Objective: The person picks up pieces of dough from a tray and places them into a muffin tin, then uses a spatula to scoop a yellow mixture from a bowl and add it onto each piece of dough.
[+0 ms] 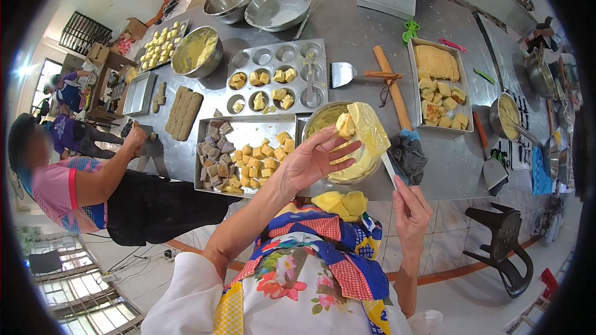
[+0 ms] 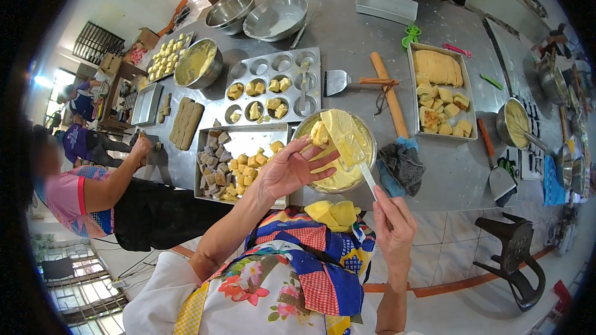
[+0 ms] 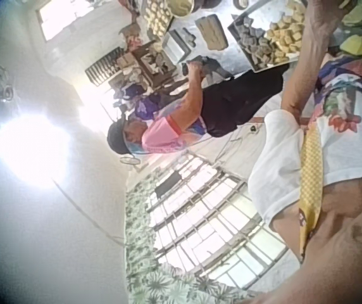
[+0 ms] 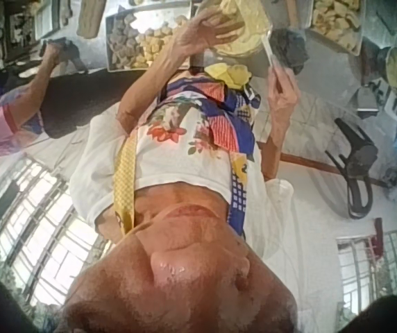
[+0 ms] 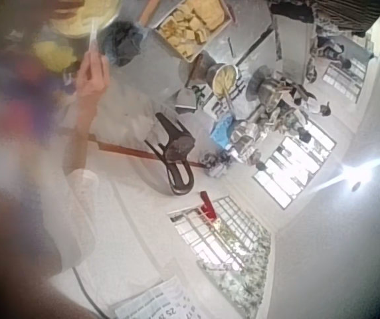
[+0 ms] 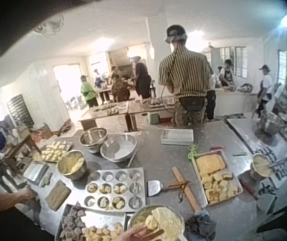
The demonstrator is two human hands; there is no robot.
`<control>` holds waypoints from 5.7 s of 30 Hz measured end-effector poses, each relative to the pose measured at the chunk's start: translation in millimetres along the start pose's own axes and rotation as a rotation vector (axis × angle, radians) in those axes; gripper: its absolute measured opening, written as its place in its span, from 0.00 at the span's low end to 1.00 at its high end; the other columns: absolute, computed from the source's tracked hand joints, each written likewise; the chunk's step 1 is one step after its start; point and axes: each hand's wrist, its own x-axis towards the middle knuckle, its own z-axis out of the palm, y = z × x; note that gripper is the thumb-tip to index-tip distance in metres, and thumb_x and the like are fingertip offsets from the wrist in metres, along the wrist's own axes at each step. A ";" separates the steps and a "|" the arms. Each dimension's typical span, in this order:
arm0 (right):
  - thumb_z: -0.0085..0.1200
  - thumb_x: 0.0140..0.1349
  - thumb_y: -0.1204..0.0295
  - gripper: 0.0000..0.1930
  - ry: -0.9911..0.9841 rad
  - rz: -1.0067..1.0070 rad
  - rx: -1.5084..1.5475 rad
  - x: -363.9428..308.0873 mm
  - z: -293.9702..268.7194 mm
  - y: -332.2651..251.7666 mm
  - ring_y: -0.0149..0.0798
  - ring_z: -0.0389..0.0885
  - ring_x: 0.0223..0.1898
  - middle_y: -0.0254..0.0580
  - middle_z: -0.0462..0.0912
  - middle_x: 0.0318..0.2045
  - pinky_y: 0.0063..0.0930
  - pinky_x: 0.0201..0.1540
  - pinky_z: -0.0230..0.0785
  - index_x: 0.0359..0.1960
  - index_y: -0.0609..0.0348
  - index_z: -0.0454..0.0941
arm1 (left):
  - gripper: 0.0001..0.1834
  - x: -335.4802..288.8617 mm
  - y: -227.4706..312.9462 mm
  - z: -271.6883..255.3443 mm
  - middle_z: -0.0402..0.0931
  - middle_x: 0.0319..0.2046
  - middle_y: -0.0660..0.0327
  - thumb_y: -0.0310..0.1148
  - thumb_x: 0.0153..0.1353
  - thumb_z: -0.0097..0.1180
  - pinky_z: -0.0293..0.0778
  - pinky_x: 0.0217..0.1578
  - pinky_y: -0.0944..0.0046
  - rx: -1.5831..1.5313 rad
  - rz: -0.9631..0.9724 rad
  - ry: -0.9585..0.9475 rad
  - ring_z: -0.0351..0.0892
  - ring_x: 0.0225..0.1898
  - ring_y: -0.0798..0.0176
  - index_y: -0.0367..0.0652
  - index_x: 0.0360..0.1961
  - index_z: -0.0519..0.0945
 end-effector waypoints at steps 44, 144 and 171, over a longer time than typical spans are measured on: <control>0.54 0.54 0.86 0.16 -0.092 0.122 -0.007 -7.4 -24.4 5.8 0.25 0.62 0.19 0.34 0.66 0.19 0.20 0.20 0.53 0.44 0.61 0.79 | 0.31 15.7 9.5 -2.5 0.77 0.38 0.69 0.28 0.55 0.60 0.65 0.56 0.59 0.504 0.358 0.152 0.68 0.55 0.69 0.46 0.60 0.64; 0.51 0.56 0.86 0.16 -0.063 0.185 -0.137 -0.2 2.1 -16.1 0.24 0.63 0.22 0.35 0.68 0.23 0.19 0.21 0.53 0.47 0.66 0.77 | 0.36 -4.7 236.2 -118.0 0.79 0.35 0.53 0.29 0.50 0.62 0.72 0.33 0.71 1.208 0.855 0.660 0.77 0.33 0.67 0.33 0.59 0.61; 0.49 0.62 0.79 0.16 -0.007 0.546 0.121 -14.9 20.6 -22.0 0.16 0.56 0.19 0.24 0.68 0.26 0.11 0.19 0.47 0.52 0.63 0.73 | 0.38 -5.7 183.7 -173.0 0.79 0.38 0.63 0.24 0.43 0.61 0.66 0.46 0.53 2.031 0.923 0.751 0.71 0.43 0.54 0.47 0.59 0.63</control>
